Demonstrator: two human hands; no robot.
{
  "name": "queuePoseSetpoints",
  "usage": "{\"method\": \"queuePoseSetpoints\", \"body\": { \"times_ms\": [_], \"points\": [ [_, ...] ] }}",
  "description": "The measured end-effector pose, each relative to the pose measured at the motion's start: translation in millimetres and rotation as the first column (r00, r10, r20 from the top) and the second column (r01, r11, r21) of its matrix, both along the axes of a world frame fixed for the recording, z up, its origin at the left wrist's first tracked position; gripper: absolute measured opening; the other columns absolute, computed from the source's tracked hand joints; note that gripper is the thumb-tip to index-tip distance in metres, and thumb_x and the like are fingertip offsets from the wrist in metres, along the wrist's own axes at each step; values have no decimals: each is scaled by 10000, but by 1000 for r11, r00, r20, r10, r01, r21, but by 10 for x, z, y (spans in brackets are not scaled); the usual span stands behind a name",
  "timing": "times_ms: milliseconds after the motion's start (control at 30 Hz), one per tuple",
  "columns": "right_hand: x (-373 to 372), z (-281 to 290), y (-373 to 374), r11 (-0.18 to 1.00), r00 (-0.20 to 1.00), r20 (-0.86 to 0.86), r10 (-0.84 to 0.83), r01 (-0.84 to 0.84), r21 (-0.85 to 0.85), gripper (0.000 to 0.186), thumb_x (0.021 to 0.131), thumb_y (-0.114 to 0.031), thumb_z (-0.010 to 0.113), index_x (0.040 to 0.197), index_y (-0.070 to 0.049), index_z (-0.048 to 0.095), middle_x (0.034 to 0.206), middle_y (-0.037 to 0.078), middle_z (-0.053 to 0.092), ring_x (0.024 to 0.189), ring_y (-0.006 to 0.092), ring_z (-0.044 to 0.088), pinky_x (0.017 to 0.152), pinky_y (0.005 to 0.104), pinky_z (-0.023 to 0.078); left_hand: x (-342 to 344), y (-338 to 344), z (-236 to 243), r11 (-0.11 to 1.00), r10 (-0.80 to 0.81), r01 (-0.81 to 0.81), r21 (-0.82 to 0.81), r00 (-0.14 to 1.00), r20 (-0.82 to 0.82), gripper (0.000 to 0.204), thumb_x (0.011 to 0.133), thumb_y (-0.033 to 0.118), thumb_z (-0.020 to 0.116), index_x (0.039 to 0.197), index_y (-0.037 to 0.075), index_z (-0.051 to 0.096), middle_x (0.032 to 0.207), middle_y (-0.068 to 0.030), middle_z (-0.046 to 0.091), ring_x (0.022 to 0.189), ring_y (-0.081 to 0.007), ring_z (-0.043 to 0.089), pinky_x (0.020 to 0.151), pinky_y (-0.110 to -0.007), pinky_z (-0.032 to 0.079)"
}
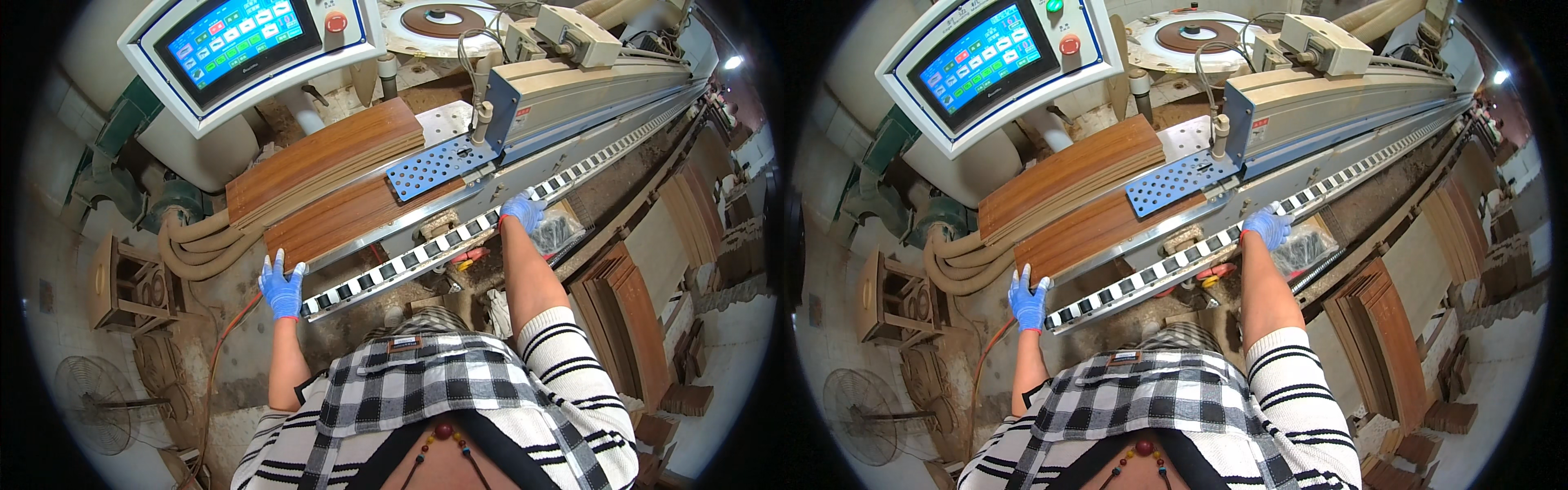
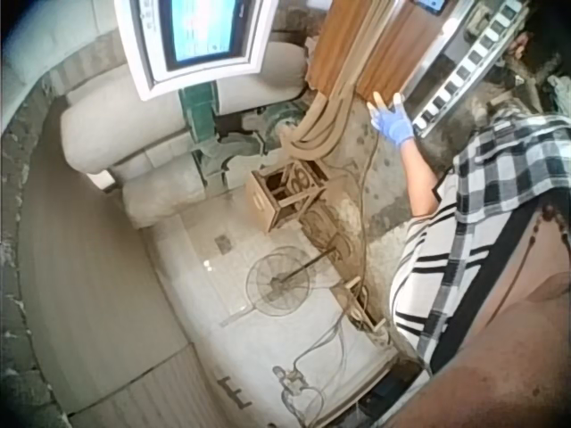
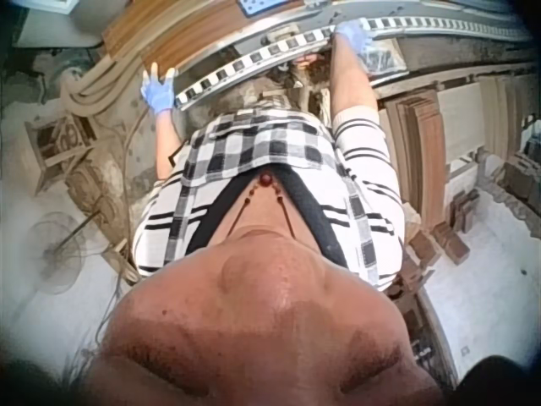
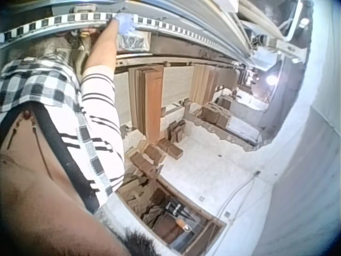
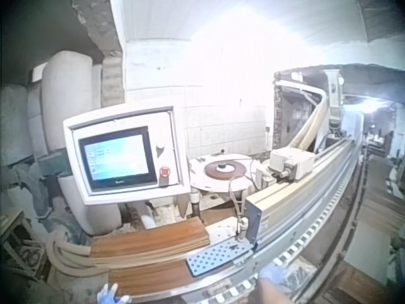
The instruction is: The person operates a CNC woodworking machine, placing wooden planks onto the machine's conveyor belt and guiding them through the automated cutting process. The person repeatedly positions planks, monitors the machine's operation, and removes finished pieces.
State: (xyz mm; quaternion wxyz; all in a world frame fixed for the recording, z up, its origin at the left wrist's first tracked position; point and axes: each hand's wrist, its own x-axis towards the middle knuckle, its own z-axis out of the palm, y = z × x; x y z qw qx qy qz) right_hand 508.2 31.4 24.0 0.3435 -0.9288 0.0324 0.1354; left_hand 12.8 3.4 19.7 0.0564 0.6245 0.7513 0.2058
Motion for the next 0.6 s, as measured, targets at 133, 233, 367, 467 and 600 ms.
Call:
{"method": "queuePoseSetpoints", "body": {
  "times_ms": [133,233,367,467,600],
  "points": [
    [-13,17,-7,1000,1000,-2,-2,2,1,636,949,-443,475,1421,-42,328,1339,209,467,1183,355,519,958,456,455,5,1,11,1000,1,-1,-7,1000,0,665,799,476,707,1366,174,533,1449,-227,408,1337,-352,389,1145,-477,208],
    [-5,1,-2,1000,1000,-1,-12,12,9,627,946,-436,484,1414,-44,337,1326,206,471,1177,355,517,955,460,452,0,3,3,1000,-5,5,5,1000,-2,663,798,476,709,1362,172,538,1454,-221,404,1343,-351,381,1145,-474,204],
    [-9,-14,6,1000,1000,27,-15,16,-12,615,945,-429,489,1405,-47,347,1307,202,480,1162,354,521,950,466,451,-2,4,-6,1000,-15,16,24,999,-28,662,794,484,711,1354,171,547,1464,-205,398,1347,-357,371,1145,-472,201],
    [-9,-25,12,1000,999,33,-11,12,-26,612,942,-439,493,1393,-48,359,1294,201,489,1153,354,527,942,468,455,1,8,1,999,-23,24,21,999,-44,661,791,496,708,1348,177,553,1467,-187,401,1358,-362,350,1150,-479,181],
    [2,-14,11,999,999,26,-37,36,10,603,936,-473,498,1352,-48,395,1262,203,509,1133,357,539,916,473,470,126,37,54,1000,-14,12,-20,994,-105,653,787,518,700,1337,193,565,1459,-166,414,1382,-359,305,1160,-506,123]
  ]
}}
